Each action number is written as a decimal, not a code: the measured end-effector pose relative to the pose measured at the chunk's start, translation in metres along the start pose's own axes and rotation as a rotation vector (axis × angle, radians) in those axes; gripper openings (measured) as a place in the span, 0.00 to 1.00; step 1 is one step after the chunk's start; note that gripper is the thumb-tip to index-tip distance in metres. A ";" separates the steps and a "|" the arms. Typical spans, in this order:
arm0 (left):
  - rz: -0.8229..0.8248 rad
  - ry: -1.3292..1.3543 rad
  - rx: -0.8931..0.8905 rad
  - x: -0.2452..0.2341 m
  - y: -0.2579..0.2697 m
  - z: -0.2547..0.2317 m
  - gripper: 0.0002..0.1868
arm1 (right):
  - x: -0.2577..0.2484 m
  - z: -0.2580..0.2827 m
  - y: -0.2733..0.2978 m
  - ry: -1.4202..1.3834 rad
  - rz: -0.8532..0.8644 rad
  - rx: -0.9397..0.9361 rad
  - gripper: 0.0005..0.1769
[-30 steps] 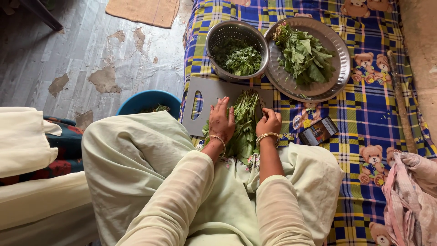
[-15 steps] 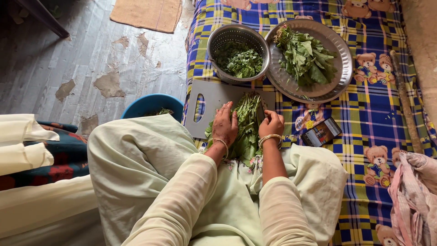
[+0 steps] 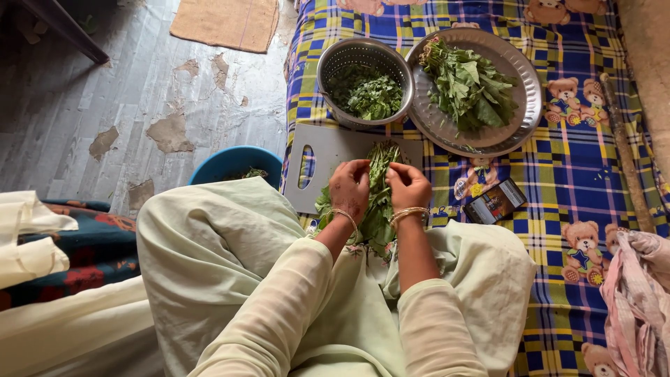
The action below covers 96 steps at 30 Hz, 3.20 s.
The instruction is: Picking and sorting green leafy vegetables from their stems while sitting on a bed.
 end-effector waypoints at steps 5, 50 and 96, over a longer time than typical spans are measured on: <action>0.031 0.132 -0.042 0.011 -0.003 -0.002 0.08 | 0.025 -0.010 -0.003 -0.164 0.055 0.000 0.07; 0.698 0.039 -0.580 0.055 -0.052 0.072 0.31 | 0.026 -0.110 -0.005 -0.283 0.319 0.429 0.11; 0.235 -0.439 -0.406 0.039 -0.064 0.095 0.44 | 0.014 0.007 -0.049 -0.190 0.137 0.029 0.14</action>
Point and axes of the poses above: each hand's wrist, its own y-axis away from the middle knuckle, its own x-axis out of the palm, z = x × y, the point moved 10 cm from there along -y, towards the middle knuckle, and after that the axes turned 13 degrees about -x, right-handed, at the moved point
